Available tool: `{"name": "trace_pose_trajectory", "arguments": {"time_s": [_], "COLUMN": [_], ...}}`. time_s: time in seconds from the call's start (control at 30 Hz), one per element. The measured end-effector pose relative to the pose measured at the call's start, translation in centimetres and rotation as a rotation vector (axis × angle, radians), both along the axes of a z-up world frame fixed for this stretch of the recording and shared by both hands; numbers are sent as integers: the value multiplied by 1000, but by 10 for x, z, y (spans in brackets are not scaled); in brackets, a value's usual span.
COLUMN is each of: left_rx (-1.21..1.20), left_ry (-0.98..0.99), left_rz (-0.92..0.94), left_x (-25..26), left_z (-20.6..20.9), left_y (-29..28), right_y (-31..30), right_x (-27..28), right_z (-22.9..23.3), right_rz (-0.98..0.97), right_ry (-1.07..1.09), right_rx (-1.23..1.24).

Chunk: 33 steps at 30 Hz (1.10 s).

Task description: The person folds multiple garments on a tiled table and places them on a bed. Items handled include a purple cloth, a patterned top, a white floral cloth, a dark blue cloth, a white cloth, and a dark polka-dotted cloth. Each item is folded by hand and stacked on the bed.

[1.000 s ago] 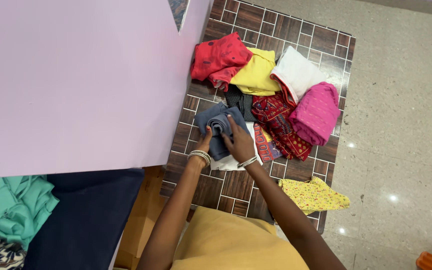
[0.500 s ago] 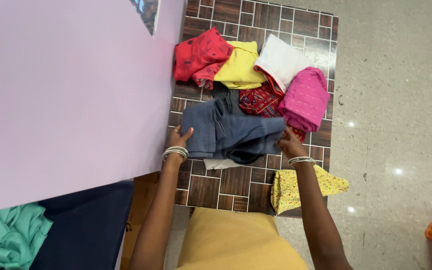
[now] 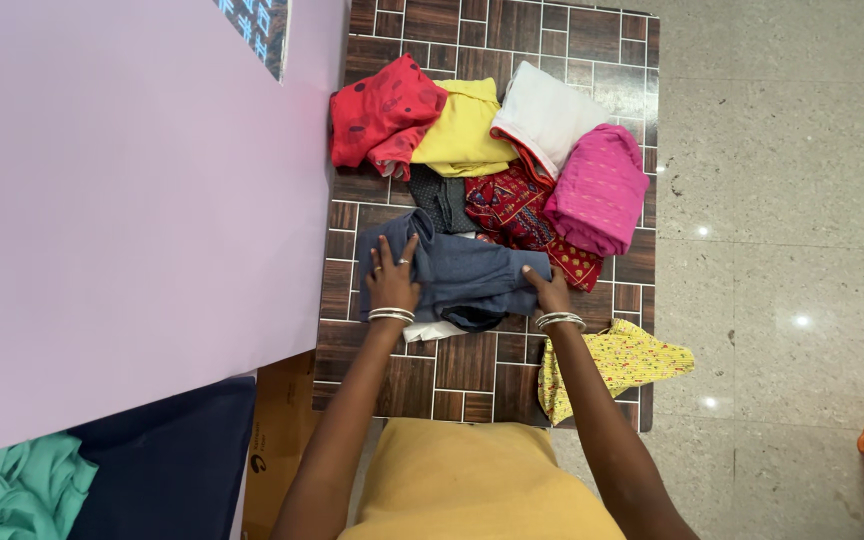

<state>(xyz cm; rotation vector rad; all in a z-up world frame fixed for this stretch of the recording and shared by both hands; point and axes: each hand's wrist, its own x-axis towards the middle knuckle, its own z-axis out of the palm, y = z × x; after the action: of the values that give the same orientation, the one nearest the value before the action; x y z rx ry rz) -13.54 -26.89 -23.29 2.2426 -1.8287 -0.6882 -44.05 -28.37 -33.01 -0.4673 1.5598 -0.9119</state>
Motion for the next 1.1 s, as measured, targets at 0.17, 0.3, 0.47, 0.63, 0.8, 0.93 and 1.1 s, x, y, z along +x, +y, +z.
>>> {"name": "trace_pose_trajectory", "arguments": {"time_s": [0.17,0.3,0.47,0.63,0.8,0.93,1.1], "left_rx": [40,-356,41,12,1,164,-106], "left_ry": [472,1141,1184,1446,1369,837,415], "left_rz": [435,599,948,1087,979,890,631], "left_x": [64,134,134,117,109,102,99], "left_z": [-54,-86,-107,-106,-103,-106,-136], "left_y": [4,21,52,68,73,70,60], "right_y": [7,11,-3,3,15,47,52], "right_x": [-7,-38,-82,-42,91,201,205], "right_z": [41,78,100,86,58,42,26], "right_rz": [2,-31,136,411,728,1215,1223], "right_ry": [10,-139,326,1112,1042,1130,1106], "right_rx": [-113,-268,-30,-383,-612,-598,-846]}}
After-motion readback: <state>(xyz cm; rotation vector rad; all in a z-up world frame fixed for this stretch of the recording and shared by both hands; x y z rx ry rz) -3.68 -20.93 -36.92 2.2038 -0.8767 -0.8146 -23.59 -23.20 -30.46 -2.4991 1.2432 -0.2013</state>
